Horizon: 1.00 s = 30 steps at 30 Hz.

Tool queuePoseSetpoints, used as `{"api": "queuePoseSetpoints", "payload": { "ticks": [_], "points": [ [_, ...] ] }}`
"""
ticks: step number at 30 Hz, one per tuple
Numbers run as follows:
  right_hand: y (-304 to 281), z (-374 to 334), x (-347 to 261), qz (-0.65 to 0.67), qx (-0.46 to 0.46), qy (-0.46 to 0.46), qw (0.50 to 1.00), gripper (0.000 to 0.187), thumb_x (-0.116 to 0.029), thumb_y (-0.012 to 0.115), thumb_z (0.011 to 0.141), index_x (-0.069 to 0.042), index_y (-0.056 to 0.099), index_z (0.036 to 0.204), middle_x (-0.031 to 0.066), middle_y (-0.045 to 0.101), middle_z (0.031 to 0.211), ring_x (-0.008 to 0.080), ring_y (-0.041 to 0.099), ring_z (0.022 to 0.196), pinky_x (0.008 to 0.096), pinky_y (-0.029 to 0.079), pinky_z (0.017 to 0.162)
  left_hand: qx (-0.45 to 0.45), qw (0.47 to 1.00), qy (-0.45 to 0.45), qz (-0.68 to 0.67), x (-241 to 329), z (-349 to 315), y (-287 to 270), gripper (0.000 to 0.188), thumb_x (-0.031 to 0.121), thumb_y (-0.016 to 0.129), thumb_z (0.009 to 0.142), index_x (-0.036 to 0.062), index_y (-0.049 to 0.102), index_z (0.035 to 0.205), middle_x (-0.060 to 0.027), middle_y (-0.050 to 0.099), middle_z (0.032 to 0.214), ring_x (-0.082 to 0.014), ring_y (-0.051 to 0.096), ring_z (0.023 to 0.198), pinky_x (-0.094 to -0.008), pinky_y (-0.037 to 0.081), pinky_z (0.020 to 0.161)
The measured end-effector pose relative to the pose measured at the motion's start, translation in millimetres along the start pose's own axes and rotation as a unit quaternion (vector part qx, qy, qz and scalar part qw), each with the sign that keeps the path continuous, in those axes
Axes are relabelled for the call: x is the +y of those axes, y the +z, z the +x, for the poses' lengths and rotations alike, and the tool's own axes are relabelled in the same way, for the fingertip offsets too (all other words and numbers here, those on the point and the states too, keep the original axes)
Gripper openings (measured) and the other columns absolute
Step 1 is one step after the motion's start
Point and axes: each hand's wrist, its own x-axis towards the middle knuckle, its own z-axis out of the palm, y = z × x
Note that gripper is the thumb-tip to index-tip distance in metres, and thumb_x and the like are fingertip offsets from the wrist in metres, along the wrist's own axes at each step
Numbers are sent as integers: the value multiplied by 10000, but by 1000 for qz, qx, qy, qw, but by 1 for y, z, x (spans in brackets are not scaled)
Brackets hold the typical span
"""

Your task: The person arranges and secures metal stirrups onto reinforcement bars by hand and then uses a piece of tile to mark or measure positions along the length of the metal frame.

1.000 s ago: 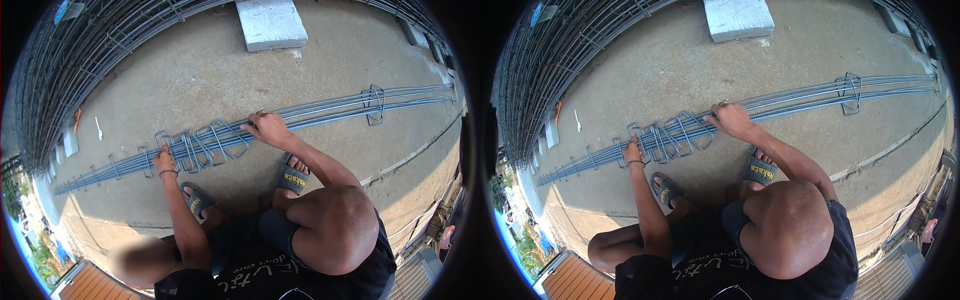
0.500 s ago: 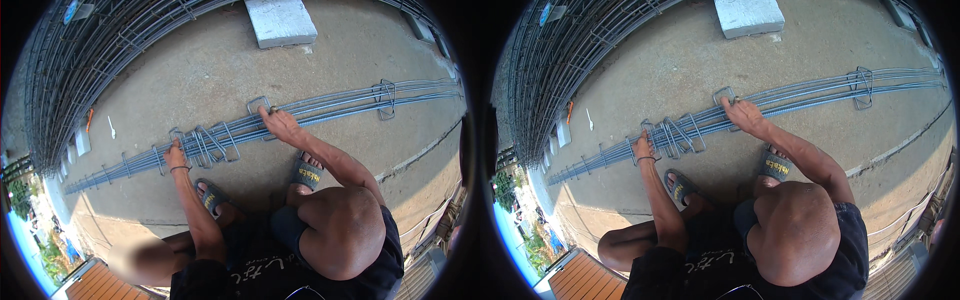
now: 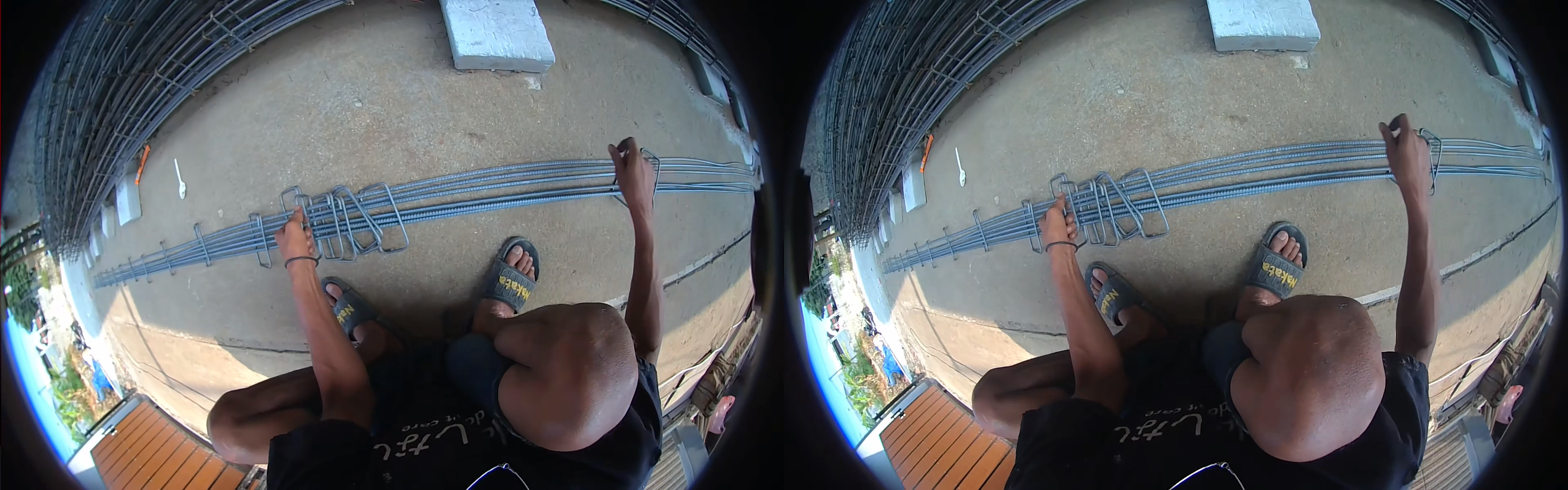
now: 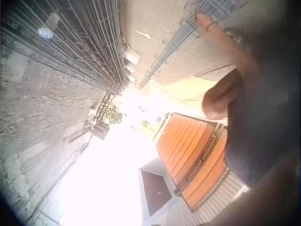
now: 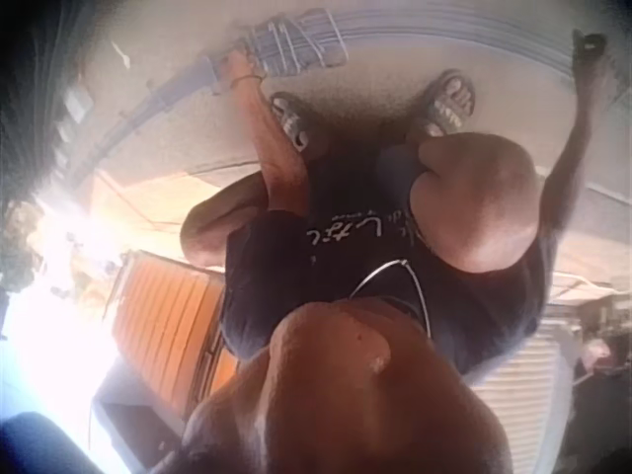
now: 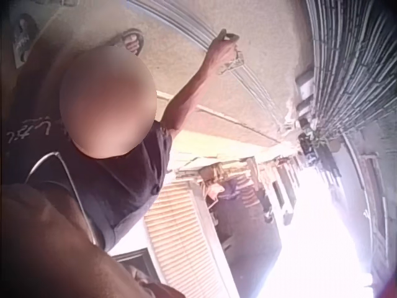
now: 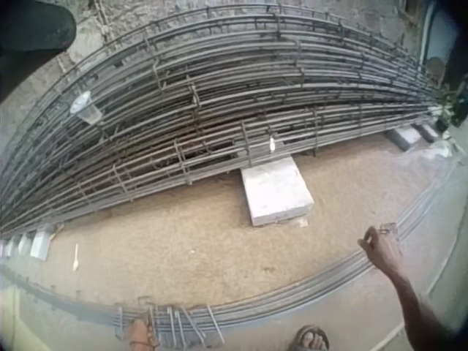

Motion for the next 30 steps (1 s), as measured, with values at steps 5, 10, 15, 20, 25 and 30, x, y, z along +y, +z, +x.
{"api": "queuePoseSetpoints", "payload": {
  "ticks": [5,10,15,20,25,30],
  "points": [
    [100,-74,-213,176,-184,-289,923,359,-364,594,879,-8,624,841,216,632,689,383,645,688,457,515,654,-11,1000,-26,-4,-1,-1,5,289,297,636,850,52,548,725,-9,431,484,-88,320,321,-251,196,309],
    [147,-119,-283,121,-179,-347,913,296,-257,566,873,38,589,899,203,661,740,358,669,693,438,538,608,-27,999,-16,-8,3,-2,3,287,298,630,863,47,550,749,-8,427,487,-82,315,320,-243,194,309],
    [148,-113,-257,92,-115,-358,922,145,-68,513,826,45,546,911,215,647,756,350,668,662,422,545,588,-55,998,10,33,9,1,2,300,294,625,875,30,548,755,-13,449,492,-85,332,322,-246,221,301],
    [93,-63,-129,33,-66,-203,976,122,-102,538,829,18,529,849,235,632,783,402,639,671,464,521,591,-43,998,-10,35,8,6,-5,299,296,617,877,36,544,750,-12,446,491,-86,329,320,-251,210,304],
    [51,1,141,-128,-53,32,990,192,-121,493,869,27,593,941,236,660,813,341,655,648,421,512,561,-63,998,-8,27,8,3,3,294,292,608,881,40,540,746,-11,441,491,-84,328,323,-253,197,309],
    [-25,-1,226,-245,290,27,924,377,-292,578,885,61,523,1008,205,610,773,375,600,661,479,470,554,-75,997,-18,30,7,-2,6,281,286,609,879,49,540,745,-10,434,495,-90,331,338,-259,215,326]
  ]
}}
